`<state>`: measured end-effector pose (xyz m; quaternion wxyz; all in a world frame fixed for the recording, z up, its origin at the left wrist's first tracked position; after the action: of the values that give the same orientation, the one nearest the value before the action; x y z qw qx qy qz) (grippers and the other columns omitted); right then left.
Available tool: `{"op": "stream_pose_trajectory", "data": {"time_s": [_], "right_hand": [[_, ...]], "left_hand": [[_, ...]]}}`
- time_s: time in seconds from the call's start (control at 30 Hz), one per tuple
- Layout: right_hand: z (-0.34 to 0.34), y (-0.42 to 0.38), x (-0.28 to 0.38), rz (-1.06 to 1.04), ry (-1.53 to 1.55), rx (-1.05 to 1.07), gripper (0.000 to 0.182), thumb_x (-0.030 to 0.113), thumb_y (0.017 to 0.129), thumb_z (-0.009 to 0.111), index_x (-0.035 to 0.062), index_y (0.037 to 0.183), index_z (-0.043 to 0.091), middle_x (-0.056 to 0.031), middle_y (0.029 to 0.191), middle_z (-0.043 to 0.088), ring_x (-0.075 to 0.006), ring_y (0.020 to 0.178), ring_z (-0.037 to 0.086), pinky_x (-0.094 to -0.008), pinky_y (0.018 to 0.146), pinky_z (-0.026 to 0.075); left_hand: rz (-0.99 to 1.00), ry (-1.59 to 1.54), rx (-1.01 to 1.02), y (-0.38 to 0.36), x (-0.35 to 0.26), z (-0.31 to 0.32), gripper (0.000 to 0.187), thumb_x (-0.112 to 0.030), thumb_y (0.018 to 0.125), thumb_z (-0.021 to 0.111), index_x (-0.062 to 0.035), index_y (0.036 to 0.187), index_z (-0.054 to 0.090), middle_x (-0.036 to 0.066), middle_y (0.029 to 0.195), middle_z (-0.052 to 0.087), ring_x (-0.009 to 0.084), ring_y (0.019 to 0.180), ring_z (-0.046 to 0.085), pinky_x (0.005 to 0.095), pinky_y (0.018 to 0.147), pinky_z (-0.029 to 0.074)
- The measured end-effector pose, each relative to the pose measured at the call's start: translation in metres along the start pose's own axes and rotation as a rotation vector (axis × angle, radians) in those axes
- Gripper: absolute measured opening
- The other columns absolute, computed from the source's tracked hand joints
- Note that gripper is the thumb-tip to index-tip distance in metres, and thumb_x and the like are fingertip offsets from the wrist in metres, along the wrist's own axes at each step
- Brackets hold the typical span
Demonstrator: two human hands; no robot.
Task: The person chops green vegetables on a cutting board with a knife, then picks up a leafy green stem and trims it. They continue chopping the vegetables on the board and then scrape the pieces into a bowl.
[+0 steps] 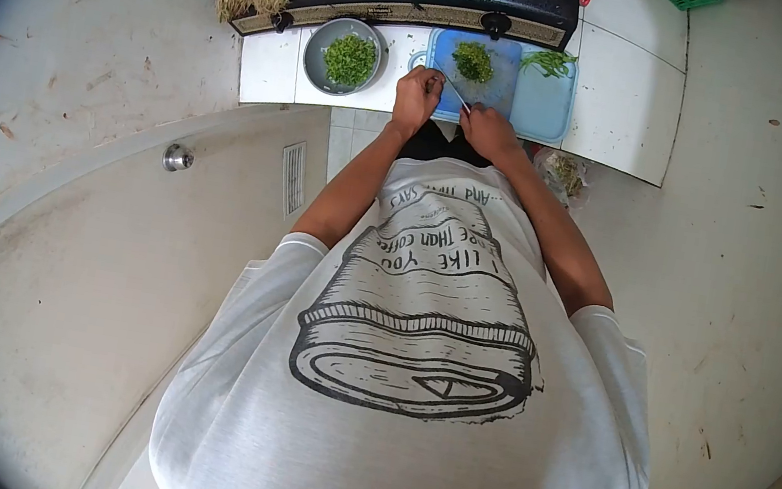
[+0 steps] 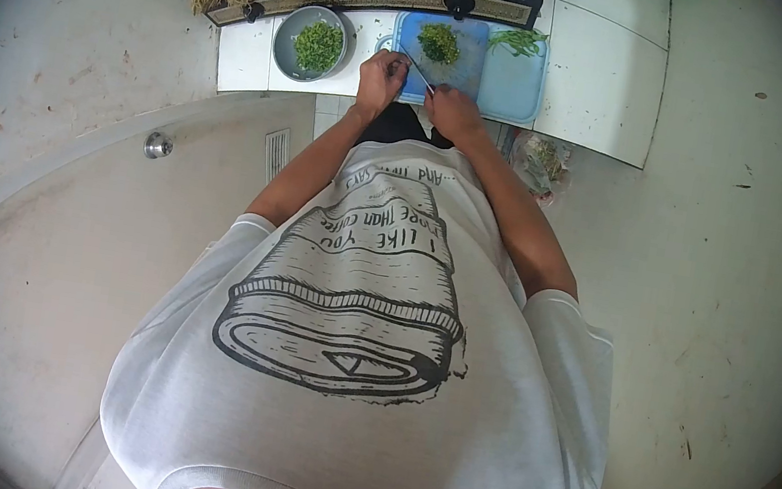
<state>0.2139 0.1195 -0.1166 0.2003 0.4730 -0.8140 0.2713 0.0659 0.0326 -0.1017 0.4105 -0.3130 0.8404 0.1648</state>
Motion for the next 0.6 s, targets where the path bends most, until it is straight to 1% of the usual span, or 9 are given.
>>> {"op": "stream_pose_trajectory", "data": {"time_s": [0.07, 0.1, 0.17, 0.23, 0.3, 0.37, 0.43, 0.5, 0.6], "right_hand": [[0.001, 0.0, -0.002, 0.012, 0.001, 0.001, 0.041, 0.032, 0.102, 0.053, -0.0034, 0.089, 0.068, -0.0262, 0.085, 0.07, -0.0453, 0.077, 0.07, -0.0545, 0.073, 0.057], [-0.002, -0.004, -0.003, 0.05, -0.009, 0.025, 0.041, 0.033, 0.102, 0.053, -0.0032, 0.089, 0.068, -0.0262, 0.085, 0.07, -0.0454, 0.078, 0.07, -0.0542, 0.074, 0.057], [-0.007, -0.007, -0.001, 0.087, -0.019, 0.052, 0.041, 0.033, 0.101, 0.053, -0.0029, 0.089, 0.068, -0.0262, 0.084, 0.07, -0.0454, 0.078, 0.07, -0.0538, 0.074, 0.057], [-0.009, -0.011, -0.006, 0.121, -0.022, 0.021, 0.041, 0.034, 0.102, 0.054, -0.0029, 0.09, 0.068, -0.0265, 0.083, 0.07, -0.0459, 0.079, 0.07, -0.054, 0.074, 0.057], [-0.011, -0.012, -0.007, 0.125, -0.009, 0.03, 0.042, 0.034, 0.102, 0.053, -0.0034, 0.09, 0.068, -0.027, 0.083, 0.07, -0.0463, 0.079, 0.07, -0.0544, 0.074, 0.057], [-0.014, -0.013, -0.005, 0.132, 0.004, 0.037, 0.043, 0.034, 0.102, 0.053, -0.0039, 0.09, 0.068, -0.0275, 0.083, 0.07, -0.0468, 0.079, 0.07, -0.0547, 0.074, 0.057], [-0.014, -0.013, -0.001, 0.081, 0.026, 0.033, 0.044, 0.035, 0.103, 0.052, -0.0041, 0.091, 0.068, -0.0282, 0.083, 0.07, -0.0474, 0.078, 0.069, -0.0553, 0.074, 0.057], [-0.013, -0.012, 0.001, 0.082, 0.032, 0.062, 0.045, 0.036, 0.103, 0.052, -0.0041, 0.091, 0.068, -0.0284, 0.084, 0.07, -0.0477, 0.077, 0.069, -0.0551, 0.074, 0.057], [-0.011, -0.012, 0.003, 0.075, 0.047, 0.089, 0.045, 0.036, 0.103, 0.051, -0.0041, 0.091, 0.069, -0.0287, 0.084, 0.07, -0.0481, 0.078, 0.069, -0.0551, 0.074, 0.057]], "left_hand": [[-0.024, 0.028, 0.011, 0.0, -0.001, -0.001, 0.013, -0.009, 0.087, 0.07, -0.0016, 0.096, 0.076, 0.017, 0.083, 0.069, 0.0308, 0.076, 0.071, 0.038, 0.07, 0.055], [-0.024, 0.028, 0.01, 0.0, 0.0, 0.0, 0.013, -0.009, 0.087, 0.07, -0.0016, 0.096, 0.076, 0.017, 0.083, 0.069, 0.0308, 0.076, 0.071, 0.038, 0.07, 0.055], [-0.005, -0.035, -0.045, 0.0, 0.001, 0.0, 0.01, -0.002, 0.085, 0.067, -0.0003, 0.091, 0.075, 0.017, 0.082, 0.067, 0.0302, 0.069, 0.067, 0.0384, 0.067, 0.053], [-0.007, -0.055, -0.047, 0.0, 0.0, -0.001, 0.01, -0.002, 0.085, 0.067, -0.0003, 0.091, 0.075, 0.017, 0.082, 0.066, 0.0297, 0.07, 0.067, 0.0381, 0.067, 0.053], [-0.007, -0.075, -0.047, -0.001, 0.0, -0.001, 0.011, -0.002, 0.085, 0.067, -0.0003, 0.092, 0.075, 0.017, 0.082, 0.066, 0.0292, 0.07, 0.067, 0.0377, 0.068, 0.053], [-0.068, -0.104, -0.032, -0.001, 0.003, 0.0, 0.011, -0.002, 0.086, 0.067, -0.0005, 0.092, 0.076, 0.017, 0.082, 0.065, 0.0284, 0.071, 0.068, 0.0364, 0.069, 0.054], [-0.082, -0.083, -0.032, -0.002, 0.006, 0.001, 0.011, -0.003, 0.086, 0.068, -0.0004, 0.092, 0.076, 0.017, 0.082, 0.065, 0.0282, 0.071, 0.069, 0.036, 0.069, 0.054], [-0.095, -0.061, -0.032, -0.002, 0.009, 0.004, 0.01, -0.003, 0.086, 0.068, -0.0004, 0.092, 0.076, 0.016, 0.082, 0.065, 0.028, 0.072, 0.069, 0.0357, 0.069, 0.054], [-0.104, -0.154, -0.072, -0.003, 0.014, 0.006, 0.01, -0.004, 0.086, 0.069, -0.0003, 0.092, 0.076, 0.016, 0.081, 0.064, 0.0279, 0.071, 0.068, 0.0363, 0.068, 0.054]]}}
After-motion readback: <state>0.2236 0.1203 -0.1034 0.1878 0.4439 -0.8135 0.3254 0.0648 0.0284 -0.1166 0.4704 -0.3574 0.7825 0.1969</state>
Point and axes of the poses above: each hand's wrist, its own y-axis towards the middle knuckle, its own z-axis out of the palm, x = y × z, the point moved 6 cm from there along y, towards the middle knuckle
